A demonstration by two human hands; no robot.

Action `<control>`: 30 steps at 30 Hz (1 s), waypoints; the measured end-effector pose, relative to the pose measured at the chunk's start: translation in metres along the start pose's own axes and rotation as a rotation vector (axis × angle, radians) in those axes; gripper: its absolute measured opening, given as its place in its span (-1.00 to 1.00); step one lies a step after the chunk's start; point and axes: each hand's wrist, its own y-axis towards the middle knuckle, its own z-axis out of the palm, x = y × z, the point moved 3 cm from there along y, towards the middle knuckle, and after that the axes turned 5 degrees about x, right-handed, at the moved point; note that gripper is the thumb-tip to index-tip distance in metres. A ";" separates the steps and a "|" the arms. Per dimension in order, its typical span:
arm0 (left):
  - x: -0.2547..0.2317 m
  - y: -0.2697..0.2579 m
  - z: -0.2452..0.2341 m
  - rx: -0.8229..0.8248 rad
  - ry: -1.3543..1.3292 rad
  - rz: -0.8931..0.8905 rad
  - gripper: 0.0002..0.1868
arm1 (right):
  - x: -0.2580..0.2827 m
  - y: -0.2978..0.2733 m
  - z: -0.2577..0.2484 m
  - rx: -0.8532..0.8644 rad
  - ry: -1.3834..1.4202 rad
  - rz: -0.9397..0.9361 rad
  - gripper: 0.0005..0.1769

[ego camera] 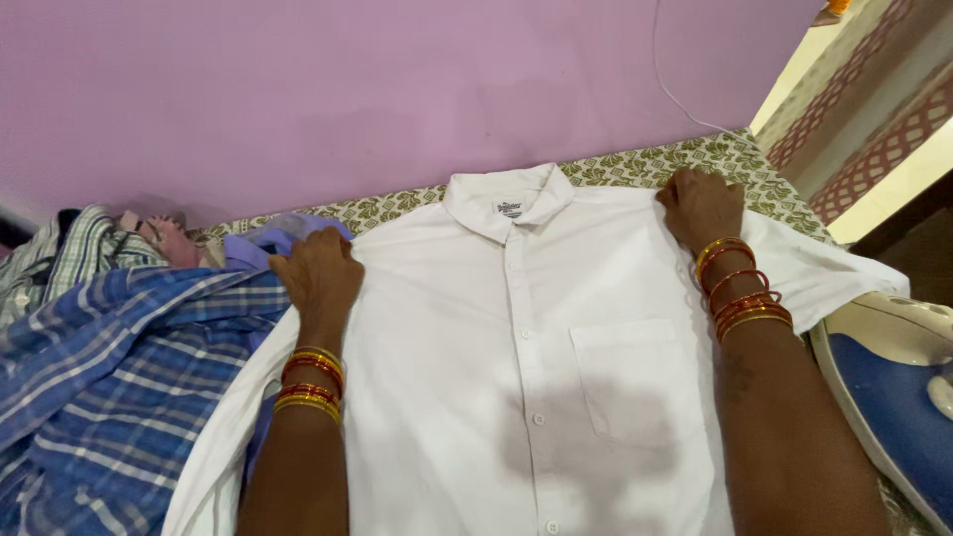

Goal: The person irons a white shirt laid out on a bed. They smooth the fabric, button the collar, and use an iron to press the front, sleeves, and collar areas. The person adjusts the shirt position and continues ironing different sections.

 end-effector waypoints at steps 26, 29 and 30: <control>-0.019 -0.010 -0.002 -0.321 0.131 0.242 -0.86 | 0.013 -0.015 -0.009 -0.300 -0.536 -0.054 -0.59; -0.019 -0.014 -0.005 -0.233 0.230 0.341 -0.91 | 0.011 -0.009 -0.006 -0.046 -0.636 -0.027 -0.67; -0.015 -0.022 -0.003 -0.124 0.223 0.332 -0.91 | 0.005 -0.011 0.002 0.105 -0.557 -0.003 -0.68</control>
